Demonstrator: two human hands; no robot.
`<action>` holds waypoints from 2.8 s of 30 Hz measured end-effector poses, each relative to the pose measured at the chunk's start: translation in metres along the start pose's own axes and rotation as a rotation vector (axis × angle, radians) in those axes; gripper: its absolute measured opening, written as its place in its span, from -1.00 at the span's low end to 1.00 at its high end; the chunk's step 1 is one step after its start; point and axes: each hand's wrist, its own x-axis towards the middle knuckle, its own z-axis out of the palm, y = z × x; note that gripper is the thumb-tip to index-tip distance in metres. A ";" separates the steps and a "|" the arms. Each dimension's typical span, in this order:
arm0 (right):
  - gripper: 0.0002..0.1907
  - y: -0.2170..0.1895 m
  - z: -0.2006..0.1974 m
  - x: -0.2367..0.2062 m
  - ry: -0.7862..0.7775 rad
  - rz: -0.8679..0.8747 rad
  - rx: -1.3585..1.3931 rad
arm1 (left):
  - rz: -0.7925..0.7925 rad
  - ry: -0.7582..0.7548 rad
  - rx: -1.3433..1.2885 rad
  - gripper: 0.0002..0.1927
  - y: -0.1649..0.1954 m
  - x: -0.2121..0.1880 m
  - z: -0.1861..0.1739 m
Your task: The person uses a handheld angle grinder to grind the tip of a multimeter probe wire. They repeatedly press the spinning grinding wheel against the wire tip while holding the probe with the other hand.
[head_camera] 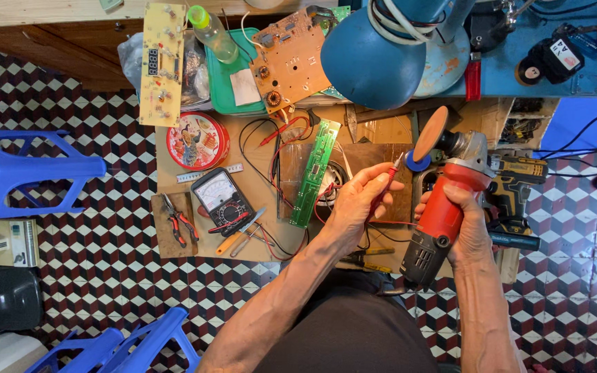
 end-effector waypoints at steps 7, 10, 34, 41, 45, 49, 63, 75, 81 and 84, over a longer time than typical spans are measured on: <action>-0.44 -0.003 0.007 -0.004 0.018 0.019 -0.008 | 0.000 -0.053 -0.012 -0.58 -0.012 0.004 0.001; -0.45 -0.004 0.010 -0.005 0.001 -0.002 -0.010 | 0.002 -0.048 -0.027 -0.59 -0.016 0.007 0.003; -0.42 -0.002 0.008 -0.003 0.018 0.019 -0.006 | -0.022 -0.003 -0.017 -0.57 -0.015 0.010 0.014; -0.44 -0.005 0.010 -0.007 0.007 0.008 -0.007 | -0.021 0.002 -0.004 -0.58 -0.017 0.011 0.015; -0.45 -0.006 0.010 -0.008 0.009 0.022 0.002 | -0.014 0.013 0.011 -0.58 -0.017 0.012 0.016; -0.45 -0.006 0.009 -0.007 0.019 0.022 -0.008 | -0.017 0.019 0.034 -0.58 -0.015 0.011 0.017; -0.45 -0.005 0.007 -0.005 0.018 0.023 -0.015 | -0.013 0.032 0.074 -0.57 -0.016 0.013 0.013; -0.46 -0.006 0.007 -0.006 0.020 0.020 -0.019 | -0.004 0.047 0.125 -0.54 -0.014 0.012 0.013; -0.43 -0.007 0.008 -0.007 0.040 0.022 -0.044 | -0.011 0.072 0.133 -0.52 -0.010 0.009 0.014; -0.42 -0.007 0.008 -0.007 0.042 0.021 -0.037 | -0.001 0.077 0.116 -0.51 -0.010 0.009 0.014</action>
